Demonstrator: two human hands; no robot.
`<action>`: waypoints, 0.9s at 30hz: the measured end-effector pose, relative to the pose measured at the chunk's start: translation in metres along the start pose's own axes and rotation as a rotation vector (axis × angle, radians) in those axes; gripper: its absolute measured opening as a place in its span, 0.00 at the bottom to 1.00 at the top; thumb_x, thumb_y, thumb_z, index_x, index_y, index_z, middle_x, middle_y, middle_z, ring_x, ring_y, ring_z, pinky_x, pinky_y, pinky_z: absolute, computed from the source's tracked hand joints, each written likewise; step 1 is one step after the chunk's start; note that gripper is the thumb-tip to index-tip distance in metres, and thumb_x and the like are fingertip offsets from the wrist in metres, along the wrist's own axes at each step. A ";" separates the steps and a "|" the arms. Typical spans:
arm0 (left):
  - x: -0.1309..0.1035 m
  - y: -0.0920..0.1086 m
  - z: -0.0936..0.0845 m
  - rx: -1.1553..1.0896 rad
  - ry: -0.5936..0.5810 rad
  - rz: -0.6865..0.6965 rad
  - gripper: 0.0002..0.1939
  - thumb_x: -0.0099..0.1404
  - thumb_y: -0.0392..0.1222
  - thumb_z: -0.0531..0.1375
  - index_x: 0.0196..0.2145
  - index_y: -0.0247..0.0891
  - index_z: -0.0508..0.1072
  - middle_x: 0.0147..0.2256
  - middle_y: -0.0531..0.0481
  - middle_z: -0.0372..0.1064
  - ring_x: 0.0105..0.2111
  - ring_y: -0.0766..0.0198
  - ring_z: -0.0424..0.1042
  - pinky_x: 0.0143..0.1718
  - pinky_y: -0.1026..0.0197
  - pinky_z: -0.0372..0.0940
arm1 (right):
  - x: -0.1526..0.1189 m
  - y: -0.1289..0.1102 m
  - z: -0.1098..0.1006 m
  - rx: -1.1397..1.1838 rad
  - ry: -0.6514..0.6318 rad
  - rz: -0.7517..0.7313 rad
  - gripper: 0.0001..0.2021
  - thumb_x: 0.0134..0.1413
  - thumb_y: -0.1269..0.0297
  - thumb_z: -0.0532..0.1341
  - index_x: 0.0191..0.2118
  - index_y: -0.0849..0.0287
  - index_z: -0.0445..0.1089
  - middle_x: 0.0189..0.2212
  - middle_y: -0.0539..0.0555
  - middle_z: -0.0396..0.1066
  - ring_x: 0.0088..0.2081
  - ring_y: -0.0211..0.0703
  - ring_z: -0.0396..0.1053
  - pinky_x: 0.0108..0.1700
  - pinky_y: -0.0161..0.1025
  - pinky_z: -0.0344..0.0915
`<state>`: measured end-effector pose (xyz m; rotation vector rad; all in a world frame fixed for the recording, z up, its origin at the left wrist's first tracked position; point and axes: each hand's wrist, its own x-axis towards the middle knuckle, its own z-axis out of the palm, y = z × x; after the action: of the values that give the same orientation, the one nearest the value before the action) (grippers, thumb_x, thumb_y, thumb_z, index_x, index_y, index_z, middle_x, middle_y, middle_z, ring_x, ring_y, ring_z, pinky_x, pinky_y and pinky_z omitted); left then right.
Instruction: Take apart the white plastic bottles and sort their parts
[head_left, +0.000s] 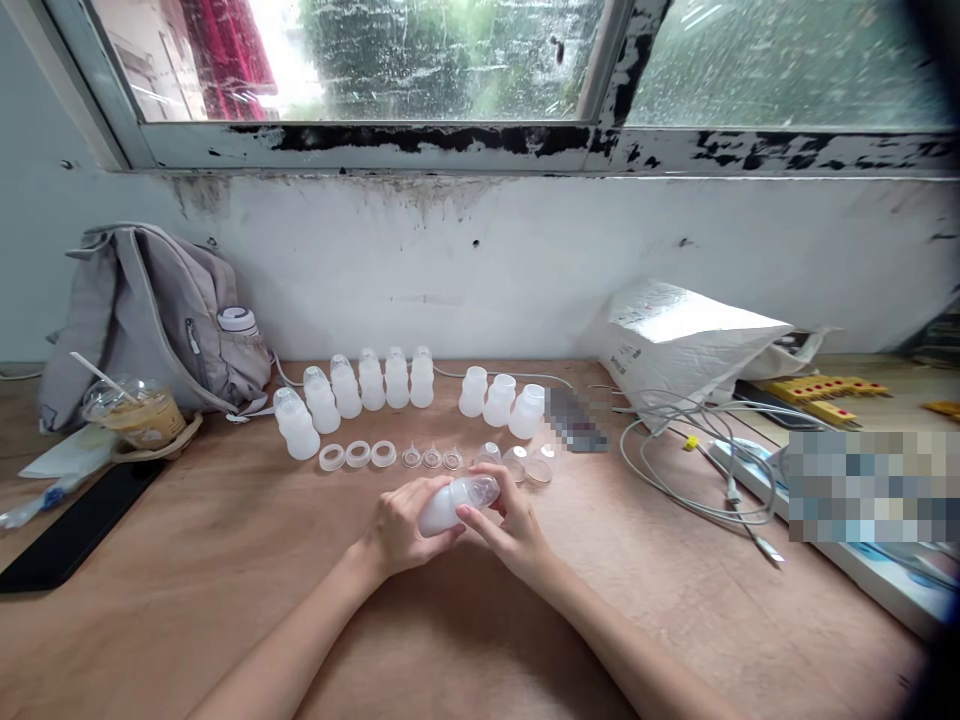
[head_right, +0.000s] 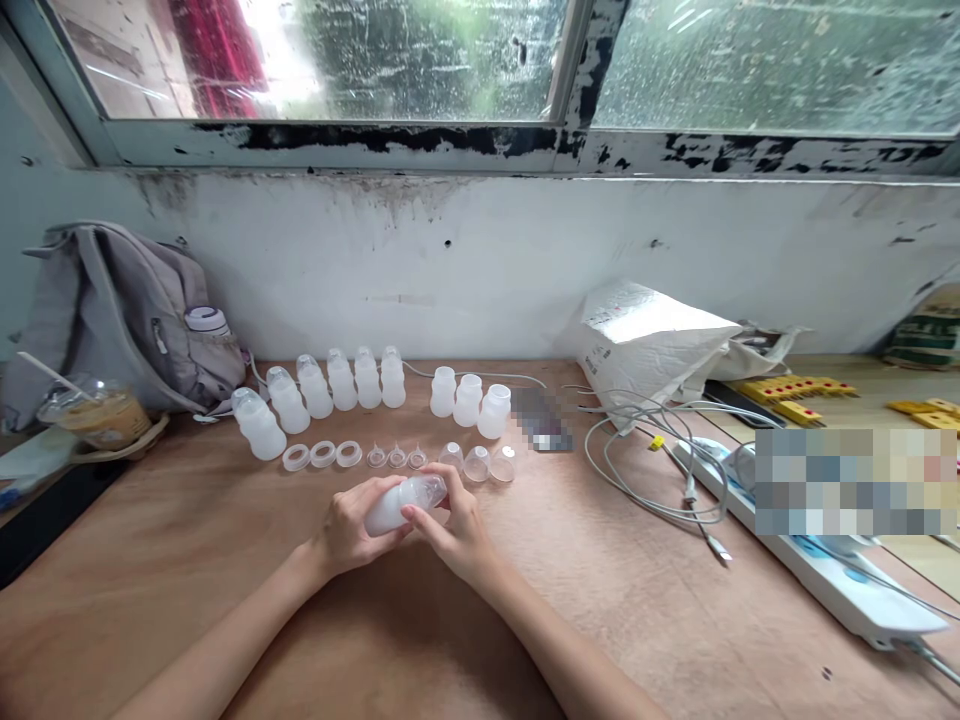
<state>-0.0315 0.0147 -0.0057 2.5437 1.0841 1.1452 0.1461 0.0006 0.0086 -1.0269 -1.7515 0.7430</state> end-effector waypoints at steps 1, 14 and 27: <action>0.000 0.000 0.000 0.001 -0.005 -0.005 0.23 0.57 0.48 0.58 0.49 0.39 0.60 0.42 0.47 0.70 0.40 0.60 0.71 0.39 0.60 0.67 | 0.000 0.000 0.000 0.021 -0.004 0.015 0.15 0.51 0.61 0.58 0.44 0.54 0.56 0.33 0.51 0.65 0.30 0.38 0.64 0.31 0.36 0.64; 0.000 0.000 -0.002 0.017 -0.013 -0.019 0.24 0.56 0.48 0.58 0.50 0.40 0.61 0.44 0.47 0.70 0.41 0.59 0.71 0.40 0.59 0.67 | 0.006 0.009 -0.001 0.381 -0.059 0.194 0.16 0.47 0.60 0.62 0.41 0.53 0.57 0.33 0.49 0.62 0.31 0.37 0.62 0.30 0.33 0.60; 0.001 -0.001 -0.002 -0.018 -0.030 -0.013 0.24 0.57 0.47 0.57 0.50 0.38 0.60 0.42 0.44 0.69 0.40 0.59 0.70 0.40 0.58 0.67 | 0.002 0.001 -0.001 0.113 -0.019 0.055 0.16 0.49 0.59 0.60 0.43 0.55 0.56 0.32 0.51 0.65 0.30 0.39 0.65 0.31 0.35 0.63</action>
<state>-0.0328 0.0157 -0.0036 2.5281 1.0771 1.1043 0.1467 0.0027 0.0086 -0.9975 -1.6828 0.8796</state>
